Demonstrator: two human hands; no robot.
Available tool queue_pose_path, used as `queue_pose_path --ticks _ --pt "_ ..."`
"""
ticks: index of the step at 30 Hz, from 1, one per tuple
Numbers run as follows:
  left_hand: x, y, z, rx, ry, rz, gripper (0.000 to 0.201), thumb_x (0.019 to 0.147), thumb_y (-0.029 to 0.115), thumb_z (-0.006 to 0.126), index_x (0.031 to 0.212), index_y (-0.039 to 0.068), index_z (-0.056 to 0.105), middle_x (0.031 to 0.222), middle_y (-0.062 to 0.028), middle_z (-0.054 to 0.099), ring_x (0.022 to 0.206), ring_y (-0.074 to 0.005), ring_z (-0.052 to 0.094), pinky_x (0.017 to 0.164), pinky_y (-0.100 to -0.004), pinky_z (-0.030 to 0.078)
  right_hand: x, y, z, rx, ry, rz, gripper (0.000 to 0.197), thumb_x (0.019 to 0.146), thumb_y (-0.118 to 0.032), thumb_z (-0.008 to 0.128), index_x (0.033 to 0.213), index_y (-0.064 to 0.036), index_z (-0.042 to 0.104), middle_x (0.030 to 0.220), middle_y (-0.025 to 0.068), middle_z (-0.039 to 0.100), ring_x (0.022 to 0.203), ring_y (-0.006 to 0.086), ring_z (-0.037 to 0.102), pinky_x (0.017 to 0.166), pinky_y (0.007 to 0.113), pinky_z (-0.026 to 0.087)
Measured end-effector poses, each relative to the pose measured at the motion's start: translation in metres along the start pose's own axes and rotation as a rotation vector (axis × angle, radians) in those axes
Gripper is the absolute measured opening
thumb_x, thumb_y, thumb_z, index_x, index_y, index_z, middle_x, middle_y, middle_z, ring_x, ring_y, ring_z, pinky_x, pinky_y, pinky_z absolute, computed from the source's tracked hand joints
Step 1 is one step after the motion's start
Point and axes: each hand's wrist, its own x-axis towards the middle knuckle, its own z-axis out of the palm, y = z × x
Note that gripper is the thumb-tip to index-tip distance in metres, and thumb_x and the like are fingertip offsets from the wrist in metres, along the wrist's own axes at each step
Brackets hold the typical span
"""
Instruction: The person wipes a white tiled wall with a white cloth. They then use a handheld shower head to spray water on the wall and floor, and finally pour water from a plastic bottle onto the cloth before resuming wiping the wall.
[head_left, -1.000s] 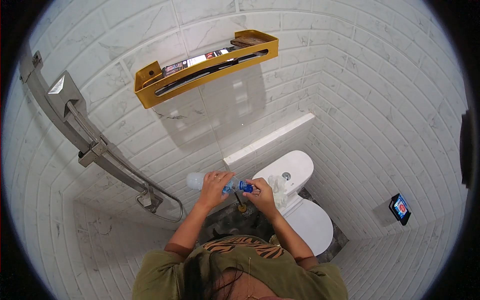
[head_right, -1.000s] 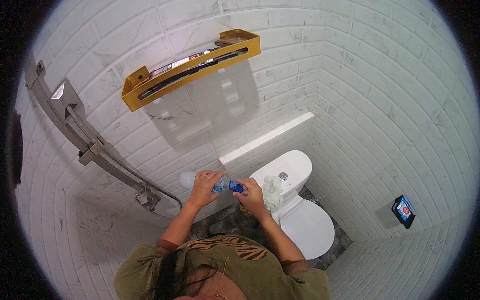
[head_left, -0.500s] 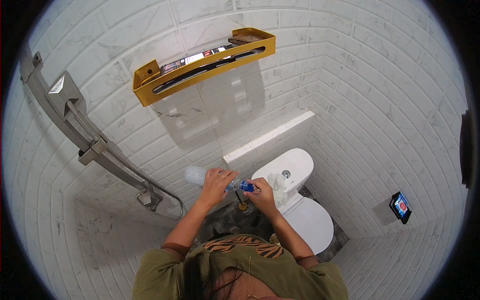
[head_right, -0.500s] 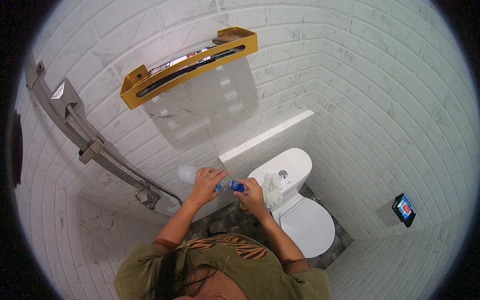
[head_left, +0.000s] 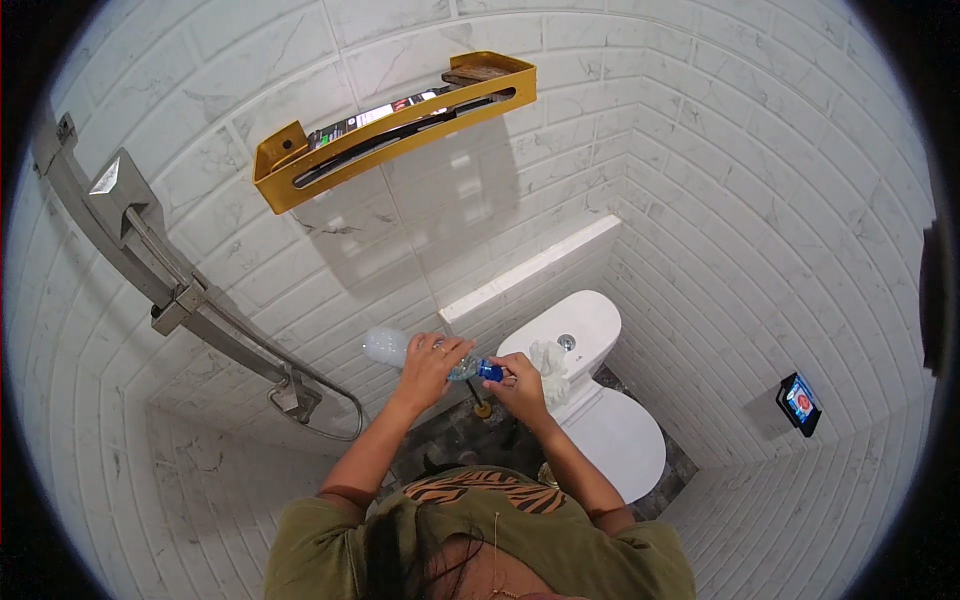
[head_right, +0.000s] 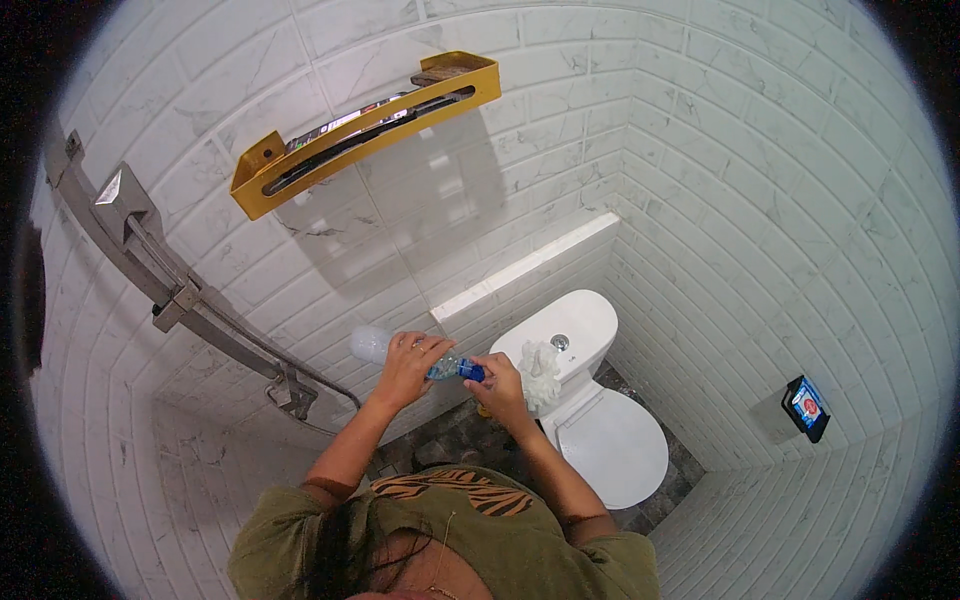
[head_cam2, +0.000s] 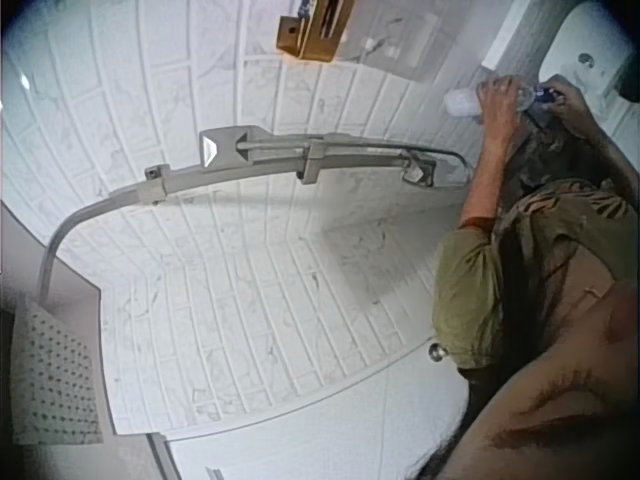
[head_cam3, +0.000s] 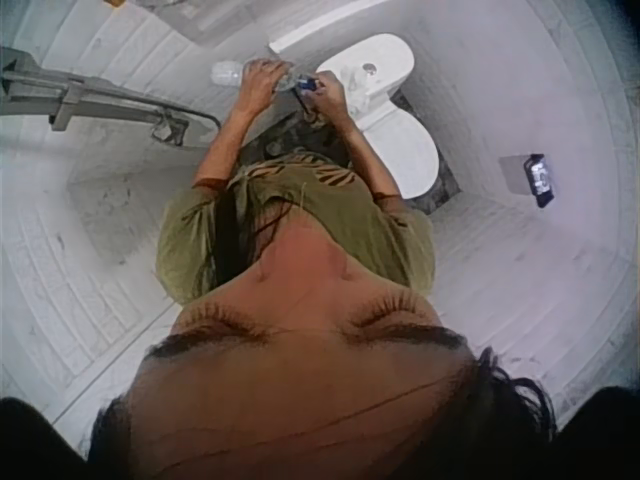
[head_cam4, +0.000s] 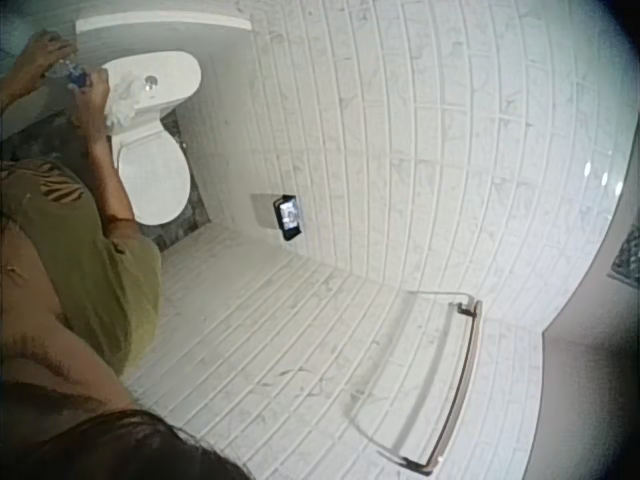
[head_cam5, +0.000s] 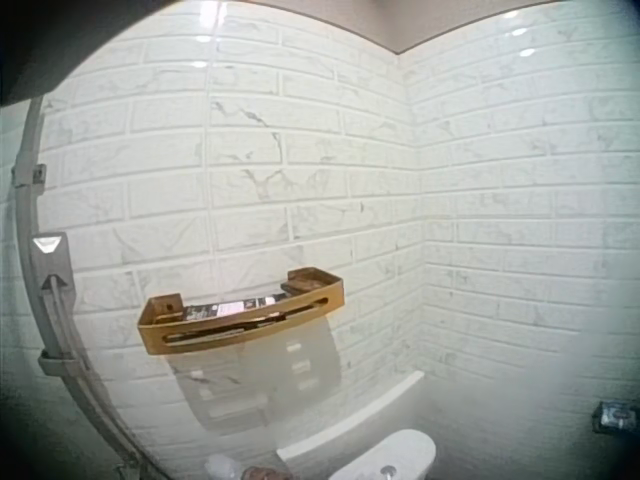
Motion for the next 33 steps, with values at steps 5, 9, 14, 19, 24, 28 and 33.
queue_pose_path --ticks 5,9,14,19,24,28,33 --pt "0.000 0.004 -0.005 -0.001 -0.022 -0.009 0.081 0.055 0.002 0.080 0.130 0.019 0.055 0.122 -0.0014 0.060 0.110 -0.0276 0.053 0.097 -0.0448 0.036 -0.001 -0.005 -0.001 -0.039 -0.002 -0.006 0.044 0.072 0.002 0.078 0.113 -0.0018 0.065 0.102 0.0071 0.057 0.089 0.0132 0.059 0.076 0.024 0.052" --pt "0.000 0.004 -0.004 -0.039 0.006 -0.002 0.075 0.060 -0.001 0.075 0.130 0.018 0.056 0.119 -0.0012 0.061 0.108 -0.0261 0.053 0.097 -0.0463 0.036 -0.002 -0.010 -0.001 -0.035 -0.002 0.004 0.044 0.072 0.002 0.079 0.114 -0.0016 0.065 0.102 0.0069 0.057 0.089 0.0137 0.060 0.076 0.023 0.052" --pt "0.000 0.005 -0.002 -0.020 0.043 0.019 0.072 0.062 -0.003 0.072 0.129 0.018 0.058 0.118 -0.0016 0.062 0.107 -0.0259 0.054 0.097 -0.0464 0.036 -0.005 -0.012 -0.002 -0.035 0.003 0.007 0.043 0.073 0.002 0.078 0.113 -0.0009 0.065 0.103 0.0072 0.057 0.090 0.0138 0.060 0.076 0.024 0.051" --pt "-0.002 0.001 0.006 0.018 0.039 0.039 0.080 0.056 0.001 0.078 0.131 0.020 0.056 0.120 -0.0022 0.061 0.110 -0.0278 0.052 0.097 -0.0451 0.035 -0.004 -0.003 -0.001 -0.054 0.019 -0.011 0.043 0.072 0.001 0.078 0.113 -0.0004 0.064 0.098 0.0096 0.057 0.086 0.0180 0.060 0.073 0.028 0.053" --pt "0.001 0.004 0.001 -0.016 0.046 0.038 0.065 0.067 -0.003 0.067 0.129 0.018 0.058 0.116 -0.0028 0.063 0.105 -0.0267 0.054 0.095 -0.0453 0.036 -0.005 -0.011 -0.002 0.000 0.017 0.030 0.043 0.073 0.001 0.078 0.113 0.0000 0.065 0.101 0.0065 0.057 0.087 0.0123 0.058 0.076 0.023 0.050" --pt "0.001 0.002 0.002 -0.024 0.049 0.042 0.063 0.069 -0.002 0.065 0.129 0.018 0.059 0.116 -0.0029 0.062 0.105 -0.0268 0.054 0.095 -0.0452 0.036 -0.005 -0.014 -0.002 -0.052 0.017 0.025 0.042 0.073 0.000 0.078 0.113 -0.0004 0.066 0.101 0.0063 0.057 0.086 0.0124 0.057 0.076 0.023 0.049" --pt "0.000 -0.002 0.006 -0.008 0.068 0.056 0.062 0.071 -0.002 0.063 0.129 0.019 0.059 0.117 -0.0026 0.062 0.106 -0.0270 0.054 0.095 -0.0455 0.036 -0.004 -0.017 0.000 -0.042 0.010 0.019 0.043 0.072 0.002 0.078 0.113 0.0008 0.063 0.100 0.0096 0.055 0.086 0.0170 0.060 0.073 0.026 0.054"
